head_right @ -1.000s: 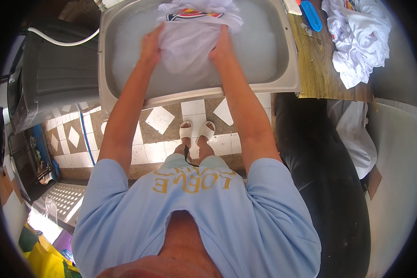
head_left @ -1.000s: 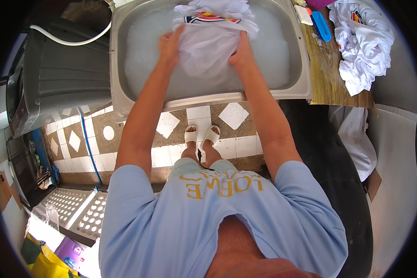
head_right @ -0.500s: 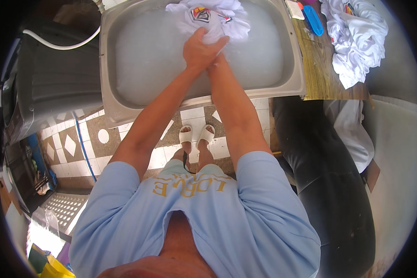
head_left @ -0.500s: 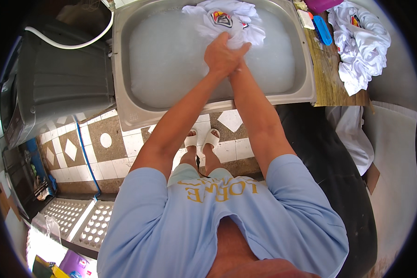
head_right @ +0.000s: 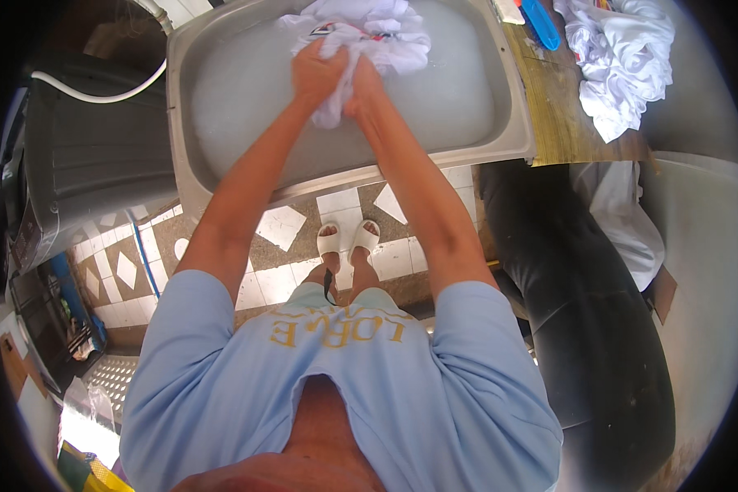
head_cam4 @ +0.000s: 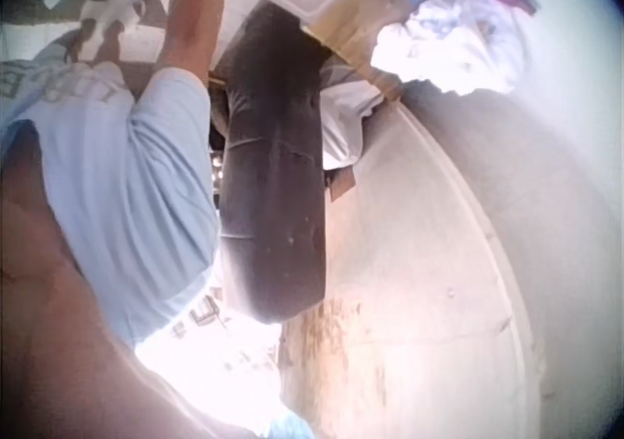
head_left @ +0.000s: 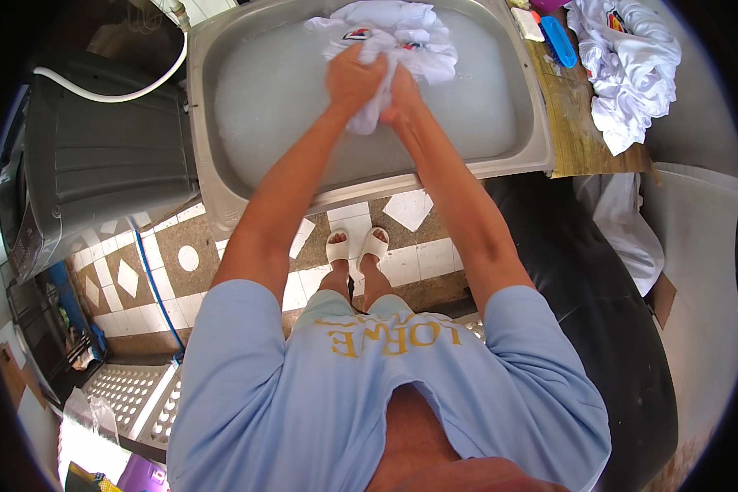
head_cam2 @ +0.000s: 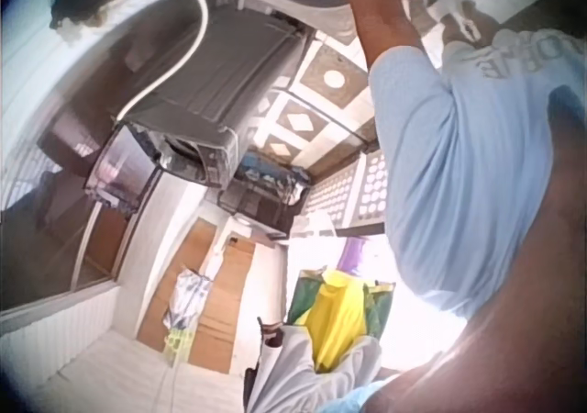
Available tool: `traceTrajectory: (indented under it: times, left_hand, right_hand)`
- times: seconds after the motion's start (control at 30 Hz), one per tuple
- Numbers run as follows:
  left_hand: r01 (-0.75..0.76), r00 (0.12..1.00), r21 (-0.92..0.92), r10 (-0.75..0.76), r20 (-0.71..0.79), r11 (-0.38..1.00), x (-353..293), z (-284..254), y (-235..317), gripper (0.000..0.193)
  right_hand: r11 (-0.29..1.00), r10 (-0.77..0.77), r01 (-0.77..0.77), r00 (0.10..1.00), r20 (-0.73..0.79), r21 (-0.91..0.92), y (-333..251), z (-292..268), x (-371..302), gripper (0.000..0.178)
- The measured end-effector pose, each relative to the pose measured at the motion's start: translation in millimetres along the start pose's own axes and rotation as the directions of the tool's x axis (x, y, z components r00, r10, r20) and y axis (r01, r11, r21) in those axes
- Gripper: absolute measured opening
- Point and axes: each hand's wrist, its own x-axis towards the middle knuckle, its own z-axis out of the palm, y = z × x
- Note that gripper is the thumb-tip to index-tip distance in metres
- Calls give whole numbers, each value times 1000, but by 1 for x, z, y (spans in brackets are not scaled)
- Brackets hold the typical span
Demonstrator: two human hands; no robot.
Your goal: The person washes white shirts by hand in a sink filled with soapy water, wrings one shirt out, applies liquid from a purple bottle to stains, and repeats the process for multiple shirts.
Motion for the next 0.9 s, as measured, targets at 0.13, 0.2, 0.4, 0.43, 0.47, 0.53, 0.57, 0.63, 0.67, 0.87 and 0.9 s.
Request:
traceTrajectory:
  times: [0.13,0.2,0.4,0.43,0.47,0.53,0.57,0.63,0.67,0.87,0.9]
  left_hand:
    - [-147,894,505,-104,436,851,30,-58,-5,40]
    - [-247,874,603,-94,476,759,31,-67,7,47]
    - [-475,874,593,269,406,650,17,-34,2,55]
    - [-455,855,599,134,501,659,16,-36,10,53]
    - [-435,812,607,-2,584,665,18,-37,18,51]
    - [-425,719,518,-70,691,742,37,-55,9,53]
    - [-382,654,413,-74,753,827,57,-68,1,56]
    - [-168,686,438,-215,695,883,77,-77,2,63]
    - [3,753,545,-360,551,839,87,-77,10,66]
    - [277,947,608,-317,-44,744,107,-23,-17,66]
    - [290,948,603,-311,-72,743,105,-9,-14,62]
  right_hand:
    - [669,-64,-169,957,-282,-724,-43,23,-82,55]
    - [-78,-92,-338,939,-331,-938,-78,45,-89,50]
    - [-626,-560,44,670,488,-778,-76,-11,-52,41]
    - [-655,-565,89,601,565,-751,-76,-17,-44,40]
    - [-640,-453,45,784,424,-767,-81,-26,-41,42]
    - [-641,-128,-18,988,84,-767,-91,-14,-40,44]
    - [-584,30,-22,998,-49,-811,-103,-6,-35,45]
    - [-473,345,-96,894,-285,-876,-134,5,-16,49]
    - [-499,182,-109,957,-226,-860,-145,7,-7,52]
    - [-483,-487,-141,863,132,-864,-134,-5,67,63]
    - [-483,-515,-138,843,153,-865,-127,-15,79,63]
